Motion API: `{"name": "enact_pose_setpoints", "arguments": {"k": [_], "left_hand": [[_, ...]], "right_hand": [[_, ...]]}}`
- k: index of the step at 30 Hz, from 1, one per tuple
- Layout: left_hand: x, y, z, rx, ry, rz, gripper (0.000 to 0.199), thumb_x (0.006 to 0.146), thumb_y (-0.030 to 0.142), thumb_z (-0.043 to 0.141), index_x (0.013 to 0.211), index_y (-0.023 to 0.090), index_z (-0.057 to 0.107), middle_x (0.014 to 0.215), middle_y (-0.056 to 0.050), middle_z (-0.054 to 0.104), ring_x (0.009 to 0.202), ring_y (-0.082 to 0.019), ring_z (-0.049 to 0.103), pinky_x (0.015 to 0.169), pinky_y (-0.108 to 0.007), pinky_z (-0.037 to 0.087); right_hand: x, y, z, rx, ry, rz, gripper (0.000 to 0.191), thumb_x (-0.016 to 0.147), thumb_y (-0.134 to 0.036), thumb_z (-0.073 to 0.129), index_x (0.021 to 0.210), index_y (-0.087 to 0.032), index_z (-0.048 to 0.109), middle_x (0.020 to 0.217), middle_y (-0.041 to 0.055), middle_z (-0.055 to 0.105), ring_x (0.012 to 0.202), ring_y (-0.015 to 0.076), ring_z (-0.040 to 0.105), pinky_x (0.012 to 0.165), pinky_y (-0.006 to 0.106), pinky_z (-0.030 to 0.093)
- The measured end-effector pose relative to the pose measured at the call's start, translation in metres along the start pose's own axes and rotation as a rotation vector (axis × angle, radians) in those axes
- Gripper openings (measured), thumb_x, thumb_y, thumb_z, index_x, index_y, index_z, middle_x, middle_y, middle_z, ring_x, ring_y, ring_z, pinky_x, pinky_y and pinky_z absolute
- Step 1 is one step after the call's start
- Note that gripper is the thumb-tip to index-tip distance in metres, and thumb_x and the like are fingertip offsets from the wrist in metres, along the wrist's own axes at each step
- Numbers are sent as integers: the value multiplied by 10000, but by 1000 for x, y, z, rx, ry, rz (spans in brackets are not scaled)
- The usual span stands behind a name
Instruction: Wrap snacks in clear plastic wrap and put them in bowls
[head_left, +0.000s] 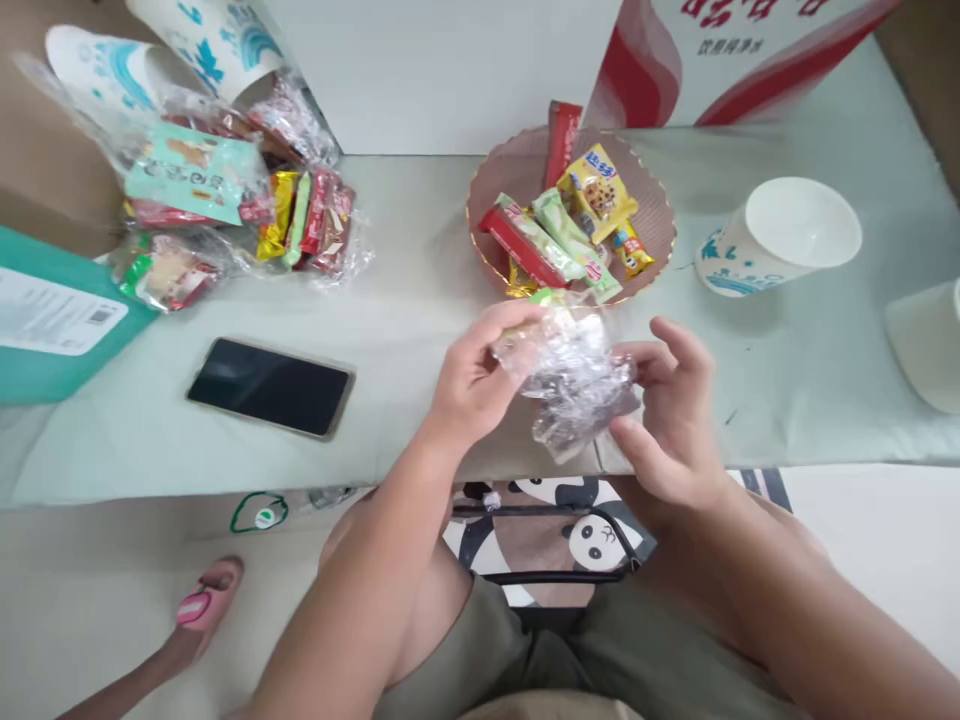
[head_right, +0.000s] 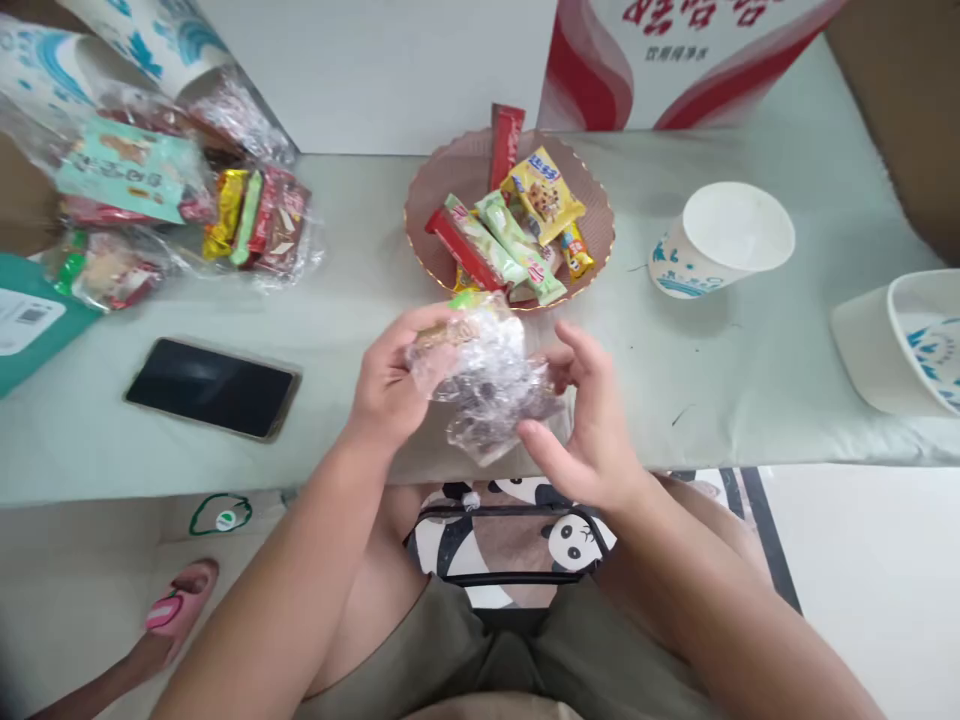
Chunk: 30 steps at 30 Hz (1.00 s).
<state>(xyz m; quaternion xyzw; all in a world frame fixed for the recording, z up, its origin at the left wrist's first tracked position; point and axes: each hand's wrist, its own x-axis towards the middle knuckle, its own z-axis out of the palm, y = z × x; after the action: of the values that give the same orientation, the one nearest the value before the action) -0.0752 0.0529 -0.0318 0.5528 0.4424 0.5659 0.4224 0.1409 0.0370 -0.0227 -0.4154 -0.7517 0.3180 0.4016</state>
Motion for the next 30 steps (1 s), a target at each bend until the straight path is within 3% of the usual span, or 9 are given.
{"name": "enact_pose_setpoints", "arguments": {"k": [5, 10, 13, 17, 21, 23, 26, 30], "left_hand": [[1, -10, 3, 109, -29, -25, 216, 940, 495, 664, 979, 312, 774, 1190, -73, 733, 1291, -272, 630, 1081, -442, 529], [-4, -17, 8, 261, -187, 150, 443, 883, 660, 635, 1138, 309, 725, 1363, -115, 587, 1430, -337, 488, 1171, -509, 461], [-12, -18, 8, 357, -223, 247, 608, 746, 634, 783, 1249, 316, 659, 1441, -123, 479, 1484, -376, 400, 1176, -543, 456], [-19, -14, 3, 518, -223, 250, 588, 719, 382, 849, 1261, 311, 632, 1475, -102, 426, 1480, -360, 405, 1174, -553, 463], [-17, -8, -6, 469, -269, 218, 441, 819, 355, 770, 1238, 298, 645, 1438, -98, 461, 1471, -337, 432, 1137, -510, 512], [-16, -7, -8, 461, -312, 191, 353, 849, 327, 737, 1188, 280, 653, 1398, -105, 493, 1458, -329, 455, 1114, -491, 533], [-16, -8, -6, 474, -384, 148, 260, 866, 298, 722, 1113, 256, 656, 1386, -118, 501, 1463, -331, 461, 1089, -472, 554], [-18, -11, -1, 491, -405, 158, 209, 885, 286, 710, 1085, 257, 658, 1448, -117, 460, 1491, -331, 435, 1093, -468, 552]], "right_hand": [[6, 16, -4, 393, -186, 355, 468, 909, -454, 661, 1306, -255, 511, 1105, 84, 699, 938, 221, 689, 774, 357, 584], [8, 20, 1, 562, -93, 529, 441, 824, -412, 708, 1193, -241, 536, 957, 26, 683, 738, 163, 644, 596, 278, 550], [6, 18, 2, 552, -81, 565, 401, 828, -417, 695, 1146, -238, 529, 991, 22, 655, 700, 137, 609, 544, 254, 525], [3, 18, -4, 271, -95, 375, 308, 899, -433, 639, 1112, -216, 592, 1015, 56, 694, 835, 189, 659, 690, 310, 551], [5, 28, -14, -161, 14, 113, 277, 1008, -386, 474, 985, -201, 679, 930, 86, 714, 850, 225, 672, 795, 373, 527], [6, 36, -16, -411, 38, 79, 237, 965, -346, 536, 1023, -190, 705, 1021, 122, 720, 909, 257, 665, 839, 410, 515], [7, 47, -15, -645, -77, 80, 286, 934, -349, 578, 1127, -191, 718, 1128, 152, 714, 1037, 322, 628, 886, 459, 479], [8, 45, -20, -724, -132, 155, 249, 951, -387, 543, 919, -194, 698, 960, 132, 708, 910, 284, 606, 757, 382, 425]]}}
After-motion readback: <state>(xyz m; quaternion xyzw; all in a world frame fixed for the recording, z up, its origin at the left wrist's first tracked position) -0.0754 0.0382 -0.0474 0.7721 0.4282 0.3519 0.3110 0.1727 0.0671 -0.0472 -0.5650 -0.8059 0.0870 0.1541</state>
